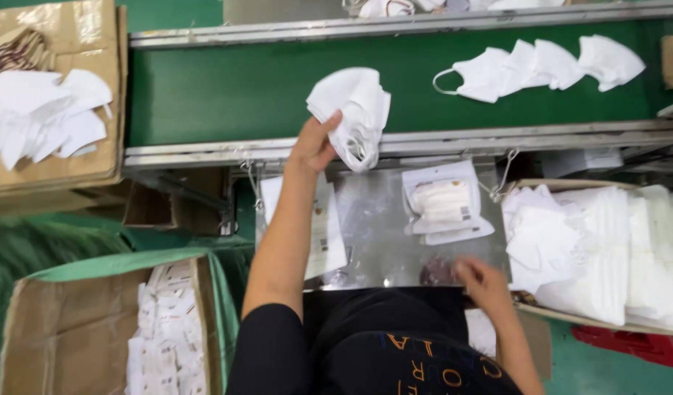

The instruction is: The person is packing white face masks into clear plastic bags and placing them in boxes at a manufacturing facility.

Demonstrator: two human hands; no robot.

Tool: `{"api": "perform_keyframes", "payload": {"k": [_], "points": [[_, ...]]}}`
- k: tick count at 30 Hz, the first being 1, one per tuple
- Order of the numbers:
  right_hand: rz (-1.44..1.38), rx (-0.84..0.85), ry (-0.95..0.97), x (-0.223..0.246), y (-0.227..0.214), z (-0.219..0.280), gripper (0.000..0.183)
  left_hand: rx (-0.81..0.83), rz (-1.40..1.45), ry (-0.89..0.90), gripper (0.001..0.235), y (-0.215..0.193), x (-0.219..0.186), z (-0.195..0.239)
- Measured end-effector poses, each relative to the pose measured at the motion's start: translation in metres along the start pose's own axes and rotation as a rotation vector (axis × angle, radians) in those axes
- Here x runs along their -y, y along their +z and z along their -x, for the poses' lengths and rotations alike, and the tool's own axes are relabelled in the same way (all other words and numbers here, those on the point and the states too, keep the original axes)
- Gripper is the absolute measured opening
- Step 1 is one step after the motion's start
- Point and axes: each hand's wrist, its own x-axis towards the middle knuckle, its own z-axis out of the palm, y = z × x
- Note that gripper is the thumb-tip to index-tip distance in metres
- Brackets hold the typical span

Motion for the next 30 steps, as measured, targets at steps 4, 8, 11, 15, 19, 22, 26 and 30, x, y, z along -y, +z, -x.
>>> {"api": "perform_keyframes", "payload": {"k": [4,8,11,15,19,22,26,30], "points": [[0.006,-0.126,-0.326,0.100,0.007,-0.036,0.031,0.242,0.369,0.064,0.054,-0.017,0.043,0.060],[-0.277,-0.028,-0.484,0.176,0.025,-0.112,0.024,0.157,0.492,0.054,0.052,-0.054,0.070,0.084],[-0.191,-0.067,-0.520,0.211,0.051,-0.195,0.025,0.211,0.582,0.093,0.051,-0.045,0.071,0.111],[-0.003,-0.179,-0.653,0.219,0.098,-0.310,0.030,0.150,0.798,0.115,0.059,-0.027,0.059,0.126],[0.569,-0.487,-0.704,0.254,0.128,-0.351,0.061,-0.008,0.702,0.098,0.061,-0.045,0.059,0.111],[0.583,-0.291,-0.548,0.244,0.141,-0.376,0.056,-0.084,0.695,0.017,0.058,-0.051,0.059,0.110],[0.003,0.035,-0.567,0.300,0.126,-0.288,0.043,0.078,0.740,0.060,0.055,-0.045,0.049,0.109],[0.091,0.105,-0.878,0.314,0.112,-0.187,0.047,0.042,0.620,0.109,0.056,-0.020,0.044,0.110]]}}
